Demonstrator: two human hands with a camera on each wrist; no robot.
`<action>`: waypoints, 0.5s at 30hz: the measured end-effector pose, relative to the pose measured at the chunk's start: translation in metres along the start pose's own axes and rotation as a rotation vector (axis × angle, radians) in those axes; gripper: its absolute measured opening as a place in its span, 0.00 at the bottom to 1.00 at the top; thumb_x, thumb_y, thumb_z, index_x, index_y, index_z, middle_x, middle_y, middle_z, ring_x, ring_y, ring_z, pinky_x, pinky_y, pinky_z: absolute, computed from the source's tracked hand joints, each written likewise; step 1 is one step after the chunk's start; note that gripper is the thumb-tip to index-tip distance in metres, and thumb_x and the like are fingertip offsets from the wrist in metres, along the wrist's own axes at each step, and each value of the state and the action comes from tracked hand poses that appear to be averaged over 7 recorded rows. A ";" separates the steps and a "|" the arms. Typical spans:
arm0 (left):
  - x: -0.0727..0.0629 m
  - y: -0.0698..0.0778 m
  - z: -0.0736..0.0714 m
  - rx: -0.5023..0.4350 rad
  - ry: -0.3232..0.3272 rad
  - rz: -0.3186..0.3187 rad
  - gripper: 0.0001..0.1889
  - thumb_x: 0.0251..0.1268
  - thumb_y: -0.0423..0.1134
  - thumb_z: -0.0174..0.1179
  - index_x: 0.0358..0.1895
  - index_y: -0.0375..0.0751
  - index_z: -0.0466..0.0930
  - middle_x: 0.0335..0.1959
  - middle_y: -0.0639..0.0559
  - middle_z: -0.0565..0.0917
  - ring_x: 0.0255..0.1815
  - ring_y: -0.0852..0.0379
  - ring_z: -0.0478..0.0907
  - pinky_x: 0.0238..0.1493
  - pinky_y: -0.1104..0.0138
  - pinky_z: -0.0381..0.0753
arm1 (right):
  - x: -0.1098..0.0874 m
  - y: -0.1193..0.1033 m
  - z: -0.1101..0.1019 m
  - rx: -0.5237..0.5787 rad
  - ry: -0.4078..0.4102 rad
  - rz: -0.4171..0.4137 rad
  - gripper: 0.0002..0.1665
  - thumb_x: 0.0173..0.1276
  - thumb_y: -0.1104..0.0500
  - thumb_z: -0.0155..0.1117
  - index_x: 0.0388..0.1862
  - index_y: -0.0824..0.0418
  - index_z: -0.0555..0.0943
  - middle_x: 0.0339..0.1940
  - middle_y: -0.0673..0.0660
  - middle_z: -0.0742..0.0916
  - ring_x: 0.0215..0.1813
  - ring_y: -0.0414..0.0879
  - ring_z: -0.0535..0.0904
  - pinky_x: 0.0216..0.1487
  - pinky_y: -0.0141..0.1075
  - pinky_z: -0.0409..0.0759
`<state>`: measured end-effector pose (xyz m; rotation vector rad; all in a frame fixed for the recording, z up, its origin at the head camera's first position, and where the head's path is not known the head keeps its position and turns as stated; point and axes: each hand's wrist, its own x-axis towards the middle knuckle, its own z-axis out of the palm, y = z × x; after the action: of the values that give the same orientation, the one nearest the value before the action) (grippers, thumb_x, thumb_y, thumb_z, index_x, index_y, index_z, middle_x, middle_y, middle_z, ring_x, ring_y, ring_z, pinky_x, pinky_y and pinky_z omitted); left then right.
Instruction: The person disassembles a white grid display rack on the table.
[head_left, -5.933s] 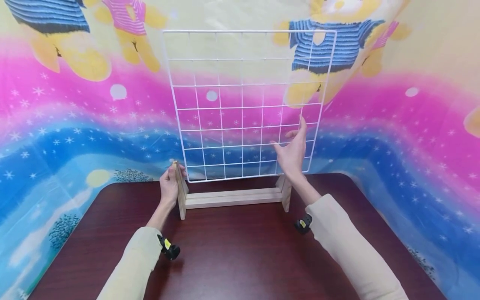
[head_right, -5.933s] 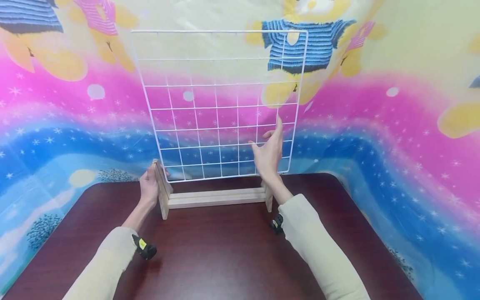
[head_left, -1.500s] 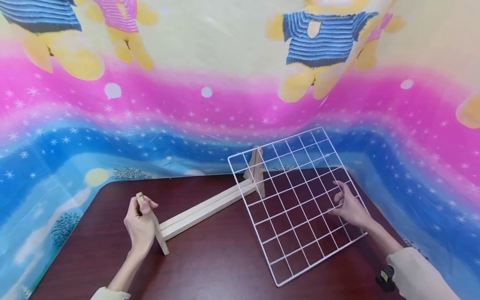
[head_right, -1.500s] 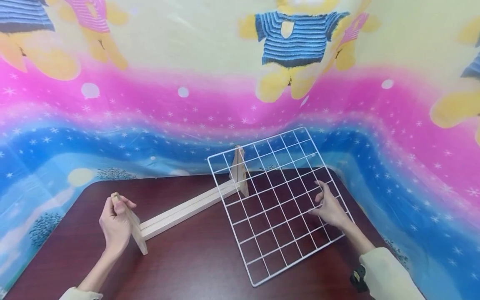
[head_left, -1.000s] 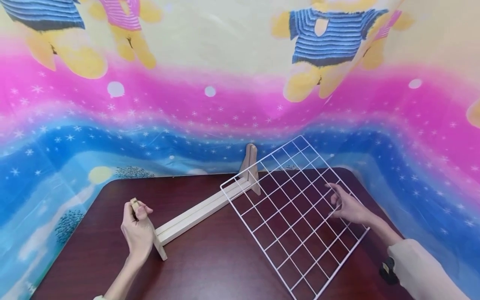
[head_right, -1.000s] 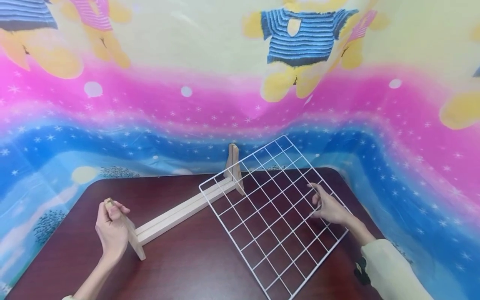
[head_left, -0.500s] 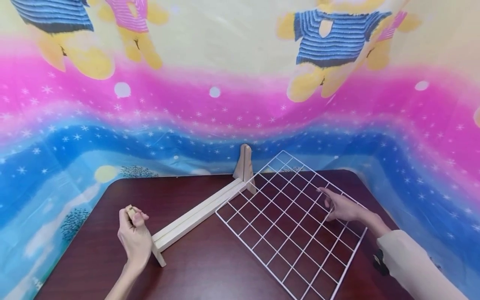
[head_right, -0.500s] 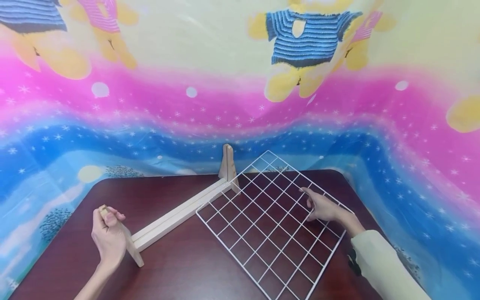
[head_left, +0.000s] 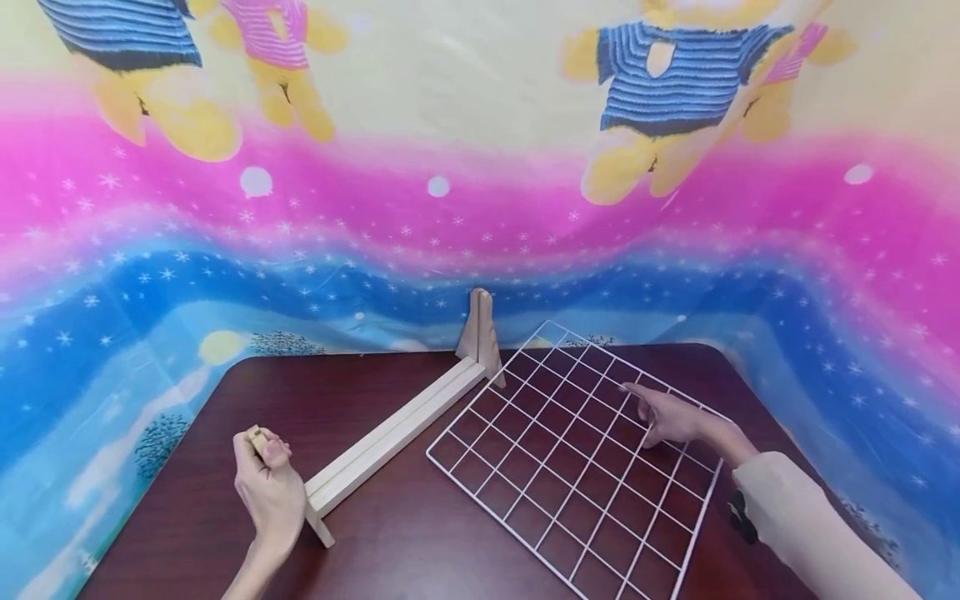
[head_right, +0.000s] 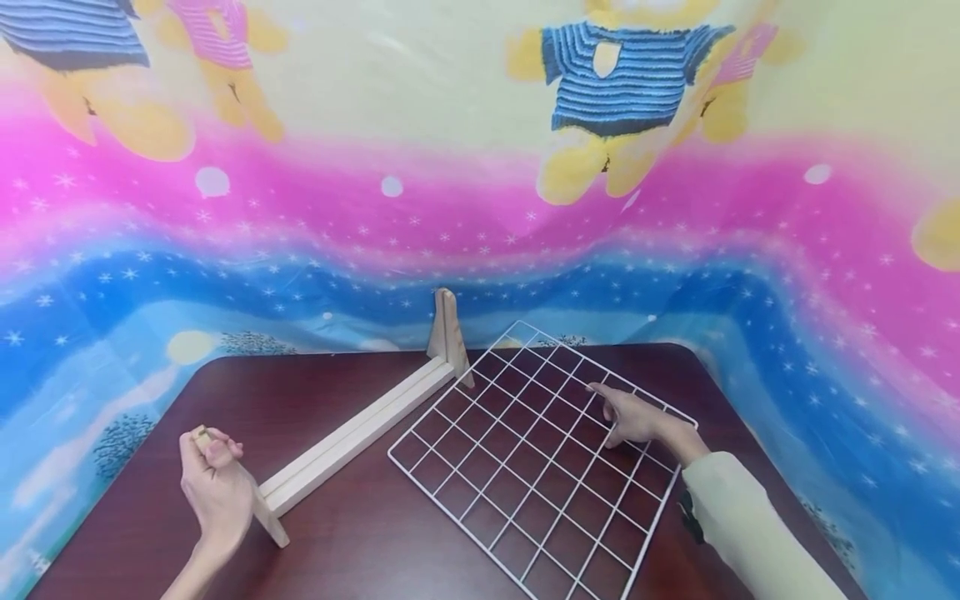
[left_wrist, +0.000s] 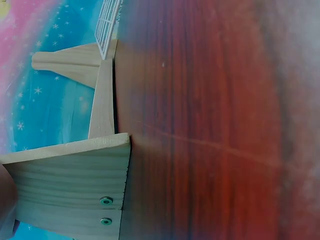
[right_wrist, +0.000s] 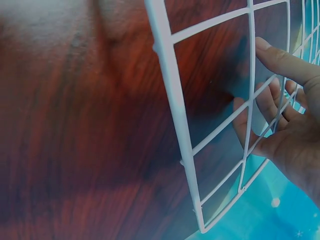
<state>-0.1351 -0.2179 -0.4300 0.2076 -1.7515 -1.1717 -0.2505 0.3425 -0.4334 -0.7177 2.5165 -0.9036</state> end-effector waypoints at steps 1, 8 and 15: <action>0.000 0.000 -0.001 0.008 0.009 -0.004 0.12 0.69 0.35 0.45 0.36 0.24 0.69 0.24 0.65 0.72 0.27 0.73 0.70 0.32 0.77 0.64 | 0.002 -0.001 0.000 0.005 -0.008 0.007 0.58 0.43 0.76 0.74 0.71 0.78 0.52 0.31 0.60 0.74 0.27 0.43 0.70 0.27 0.35 0.77; -0.001 0.004 -0.004 0.059 0.076 -0.031 0.11 0.67 0.34 0.46 0.37 0.23 0.68 0.25 0.73 0.69 0.27 0.74 0.67 0.32 0.74 0.60 | 0.012 -0.005 -0.001 -0.045 -0.055 0.025 0.60 0.42 0.74 0.76 0.71 0.77 0.53 0.34 0.61 0.76 0.33 0.48 0.73 0.31 0.37 0.77; -0.004 0.005 -0.004 0.053 0.112 -0.033 0.15 0.71 0.38 0.48 0.36 0.23 0.67 0.27 0.70 0.68 0.28 0.71 0.64 0.32 0.72 0.58 | 0.021 -0.005 0.000 -0.065 -0.103 0.059 0.60 0.44 0.74 0.76 0.73 0.74 0.52 0.39 0.61 0.77 0.39 0.52 0.73 0.33 0.37 0.78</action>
<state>-0.1280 -0.2156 -0.4285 0.3287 -1.6872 -1.1164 -0.2655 0.3268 -0.4335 -0.6884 2.4719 -0.7487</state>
